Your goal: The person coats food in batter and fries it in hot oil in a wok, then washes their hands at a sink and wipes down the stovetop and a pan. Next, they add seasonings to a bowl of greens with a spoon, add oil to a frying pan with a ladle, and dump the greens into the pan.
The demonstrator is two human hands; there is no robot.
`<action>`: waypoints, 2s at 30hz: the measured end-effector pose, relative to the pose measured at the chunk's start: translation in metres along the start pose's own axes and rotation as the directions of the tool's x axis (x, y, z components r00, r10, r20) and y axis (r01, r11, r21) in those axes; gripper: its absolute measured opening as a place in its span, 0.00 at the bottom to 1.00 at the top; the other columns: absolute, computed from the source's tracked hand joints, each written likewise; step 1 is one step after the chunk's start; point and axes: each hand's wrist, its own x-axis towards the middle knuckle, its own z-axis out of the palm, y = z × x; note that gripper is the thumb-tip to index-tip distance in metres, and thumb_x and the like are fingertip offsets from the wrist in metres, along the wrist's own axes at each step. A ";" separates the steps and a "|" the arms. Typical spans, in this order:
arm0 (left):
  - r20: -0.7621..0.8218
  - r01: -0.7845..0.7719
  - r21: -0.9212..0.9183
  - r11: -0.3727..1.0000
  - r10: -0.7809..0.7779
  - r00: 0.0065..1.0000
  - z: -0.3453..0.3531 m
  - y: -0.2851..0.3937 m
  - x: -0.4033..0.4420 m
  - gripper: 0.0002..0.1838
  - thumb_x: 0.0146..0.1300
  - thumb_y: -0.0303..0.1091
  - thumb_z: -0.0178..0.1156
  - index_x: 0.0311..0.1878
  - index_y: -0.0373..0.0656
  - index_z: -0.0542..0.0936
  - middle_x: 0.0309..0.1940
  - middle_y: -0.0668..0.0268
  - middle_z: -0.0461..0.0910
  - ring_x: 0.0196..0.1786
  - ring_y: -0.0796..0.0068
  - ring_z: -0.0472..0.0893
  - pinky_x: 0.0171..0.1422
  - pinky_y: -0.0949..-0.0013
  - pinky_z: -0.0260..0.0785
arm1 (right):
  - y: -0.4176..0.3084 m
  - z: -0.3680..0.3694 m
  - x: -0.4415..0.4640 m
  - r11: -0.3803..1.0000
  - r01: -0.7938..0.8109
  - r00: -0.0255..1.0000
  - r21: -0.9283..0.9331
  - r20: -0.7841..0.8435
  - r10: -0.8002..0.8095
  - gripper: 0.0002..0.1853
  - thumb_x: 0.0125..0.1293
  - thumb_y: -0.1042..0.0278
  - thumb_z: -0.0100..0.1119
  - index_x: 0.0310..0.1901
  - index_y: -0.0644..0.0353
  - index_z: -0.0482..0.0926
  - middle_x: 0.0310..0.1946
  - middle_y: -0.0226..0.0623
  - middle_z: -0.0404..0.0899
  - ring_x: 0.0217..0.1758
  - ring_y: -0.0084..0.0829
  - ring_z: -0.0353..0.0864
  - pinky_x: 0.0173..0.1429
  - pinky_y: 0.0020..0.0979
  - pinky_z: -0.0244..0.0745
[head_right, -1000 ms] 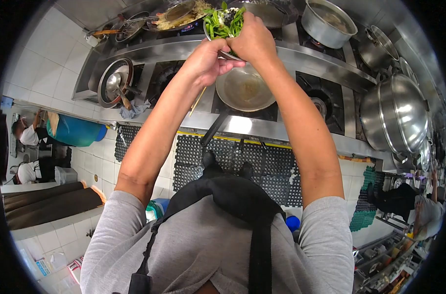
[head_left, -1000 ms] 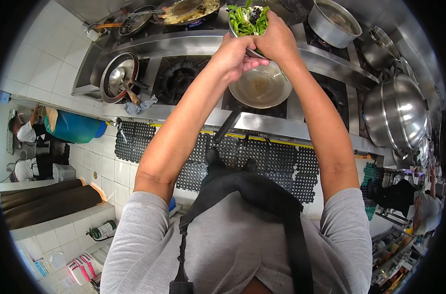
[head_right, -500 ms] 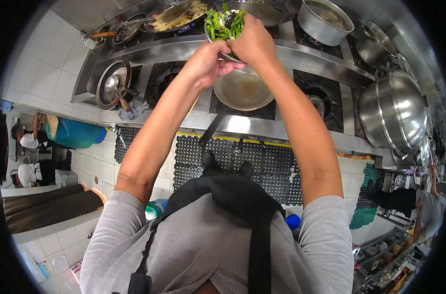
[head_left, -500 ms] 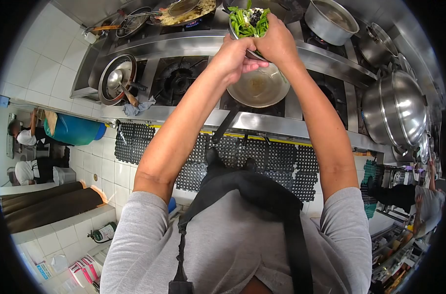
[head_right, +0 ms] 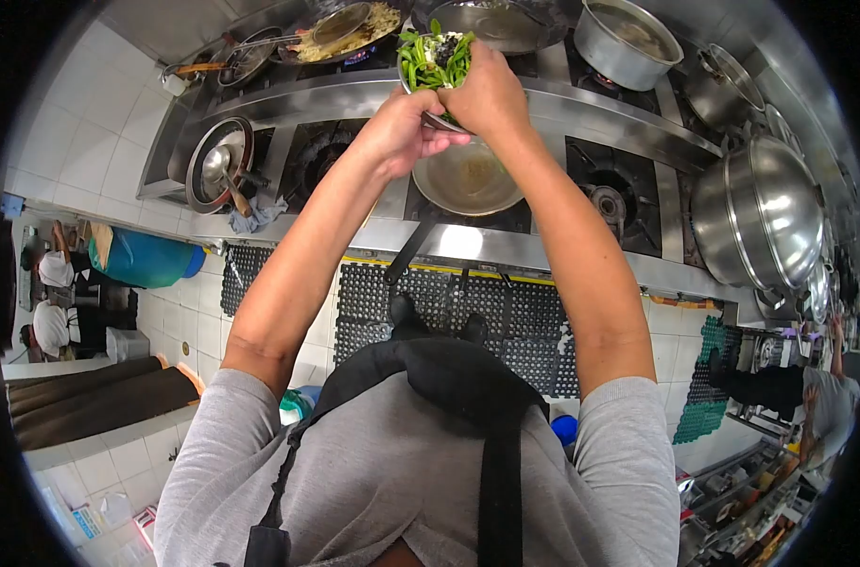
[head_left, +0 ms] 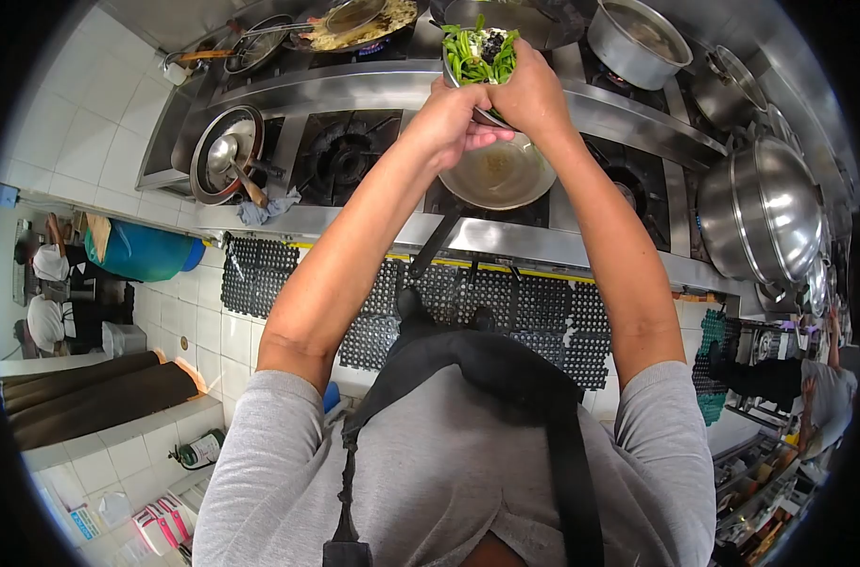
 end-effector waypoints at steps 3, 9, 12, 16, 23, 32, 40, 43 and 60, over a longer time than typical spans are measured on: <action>0.004 0.014 -0.002 1.000 -0.014 1.000 -0.002 -0.001 0.001 0.28 0.64 0.26 0.53 0.63 0.39 0.50 0.46 0.43 0.79 0.32 0.56 0.89 0.27 0.71 0.82 | -0.001 0.000 0.000 1.000 -0.022 1.000 0.007 0.014 0.022 0.40 0.45 0.58 0.76 0.60 0.68 0.74 0.54 0.56 0.80 0.58 0.56 0.81 0.61 0.47 0.78; 0.016 -0.001 0.039 0.999 0.000 1.000 -0.005 0.003 0.002 0.28 0.64 0.25 0.53 0.62 0.38 0.50 0.47 0.42 0.78 0.33 0.56 0.89 0.27 0.70 0.82 | -0.001 0.000 0.003 0.999 0.018 1.000 0.038 -0.007 -0.018 0.40 0.44 0.59 0.76 0.60 0.68 0.74 0.53 0.55 0.80 0.57 0.56 0.81 0.61 0.46 0.78; 0.012 -0.044 0.075 0.996 0.043 0.999 -0.004 0.008 0.003 0.28 0.63 0.25 0.53 0.63 0.36 0.51 0.48 0.42 0.77 0.33 0.55 0.89 0.27 0.69 0.82 | -0.004 -0.003 0.007 0.998 0.053 0.998 0.023 -0.047 -0.052 0.40 0.47 0.57 0.76 0.60 0.71 0.74 0.52 0.60 0.81 0.58 0.58 0.80 0.61 0.47 0.76; 0.033 -0.070 0.082 0.994 0.068 0.997 -0.003 0.018 0.002 0.30 0.63 0.24 0.53 0.65 0.35 0.51 0.48 0.42 0.76 0.32 0.55 0.88 0.25 0.70 0.81 | -0.005 -0.004 0.013 0.999 0.041 0.998 0.011 -0.039 -0.040 0.39 0.45 0.60 0.76 0.59 0.68 0.74 0.52 0.56 0.80 0.57 0.56 0.80 0.61 0.47 0.78; -0.245 0.047 0.353 0.935 0.043 0.969 0.001 -0.009 0.012 0.33 0.67 0.29 0.53 0.71 0.32 0.51 0.38 0.44 0.82 0.20 0.62 0.84 0.17 0.66 0.75 | 0.016 0.020 -0.016 0.995 -0.021 0.999 0.098 -0.038 0.025 0.33 0.50 0.63 0.76 0.57 0.67 0.74 0.52 0.58 0.80 0.57 0.60 0.78 0.60 0.50 0.75; -0.319 0.215 0.930 0.299 0.365 0.875 -0.021 -0.083 0.048 0.46 0.60 0.27 0.63 0.78 0.42 0.50 0.74 0.28 0.50 0.47 0.32 0.84 0.55 0.48 0.80 | 0.076 0.056 -0.071 0.974 -0.220 0.959 -0.052 0.171 0.226 0.40 0.51 0.65 0.74 0.66 0.64 0.68 0.57 0.57 0.75 0.60 0.59 0.76 0.64 0.49 0.75; -0.201 0.181 0.979 0.089 0.334 0.921 -0.030 -0.072 0.060 0.47 0.57 0.24 0.63 0.78 0.48 0.51 0.75 0.30 0.46 0.47 0.34 0.85 0.53 0.48 0.80 | 0.106 0.061 -0.079 0.949 -0.253 0.876 -0.187 0.372 0.307 0.54 0.53 0.59 0.79 0.77 0.65 0.55 0.67 0.54 0.70 0.70 0.51 0.72 0.70 0.44 0.72; -0.166 0.165 0.986 0.034 0.350 0.922 -0.030 -0.065 0.063 0.47 0.55 0.22 0.65 0.78 0.46 0.54 0.76 0.29 0.46 0.46 0.37 0.86 0.52 0.52 0.81 | 0.111 0.052 -0.070 0.977 -0.164 0.925 -0.132 0.323 0.199 0.45 0.57 0.62 0.75 0.73 0.64 0.63 0.64 0.52 0.73 0.67 0.51 0.74 0.69 0.44 0.72; -0.194 0.014 0.898 0.440 0.367 0.910 -0.115 -0.045 0.085 0.33 0.64 0.29 0.50 0.74 0.34 0.60 0.57 0.37 0.78 0.48 0.45 0.87 0.43 0.55 0.84 | 0.115 0.092 -0.086 0.955 -0.090 0.708 -0.283 0.656 0.261 0.15 0.58 0.72 0.58 0.45 0.66 0.84 0.46 0.58 0.85 0.51 0.54 0.85 0.57 0.49 0.80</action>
